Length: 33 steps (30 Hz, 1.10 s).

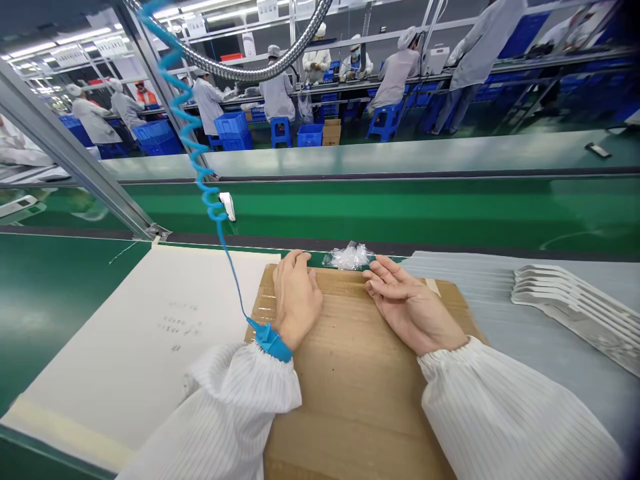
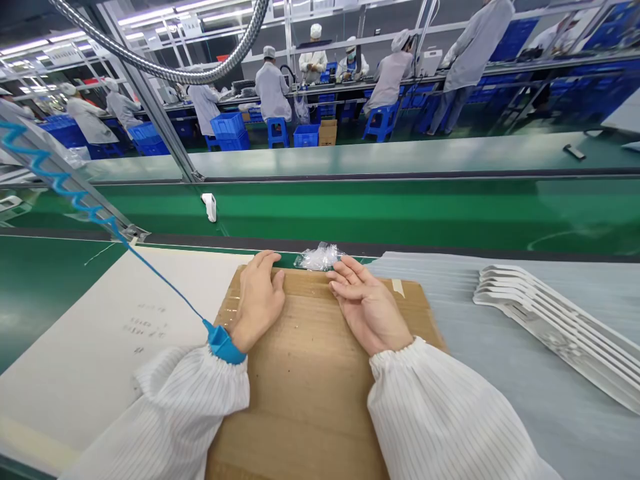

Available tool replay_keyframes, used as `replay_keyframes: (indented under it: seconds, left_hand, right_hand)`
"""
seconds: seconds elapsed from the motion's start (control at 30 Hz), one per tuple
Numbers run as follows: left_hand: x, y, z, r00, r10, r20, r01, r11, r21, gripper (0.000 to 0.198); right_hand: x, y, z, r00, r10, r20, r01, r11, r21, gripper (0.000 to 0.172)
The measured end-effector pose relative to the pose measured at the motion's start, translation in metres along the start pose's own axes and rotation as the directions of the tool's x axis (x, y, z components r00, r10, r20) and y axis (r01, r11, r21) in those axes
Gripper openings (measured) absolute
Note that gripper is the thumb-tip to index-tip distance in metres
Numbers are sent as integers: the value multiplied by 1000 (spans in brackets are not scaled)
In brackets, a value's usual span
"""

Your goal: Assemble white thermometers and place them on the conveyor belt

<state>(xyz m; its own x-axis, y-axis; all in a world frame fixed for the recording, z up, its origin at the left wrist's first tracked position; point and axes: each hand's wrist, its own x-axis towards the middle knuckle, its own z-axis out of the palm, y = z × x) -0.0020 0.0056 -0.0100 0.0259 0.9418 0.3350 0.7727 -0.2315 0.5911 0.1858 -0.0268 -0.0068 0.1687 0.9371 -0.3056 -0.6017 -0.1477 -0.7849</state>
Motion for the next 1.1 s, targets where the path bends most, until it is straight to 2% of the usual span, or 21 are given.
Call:
replay_keyframes:
  seconds: [0.37,0.93,1.1]
  left_hand:
    - [0,3,-3,998,-38,51,39,999,-14,33]
    - [1,1,-3,1000,-17,19,17,1000,-21,32]
    - [0,2,-3,1000,-24,4,24,1000,-14,32]
  right_hand:
    - [-7,-5,11,1000,19,-17,-18,999,51,46]
    - [-7,-5,15,999,21,-32,-19,998,65,44]
    - [-11,-8,20,997,51,-58,-46,995,89,37]
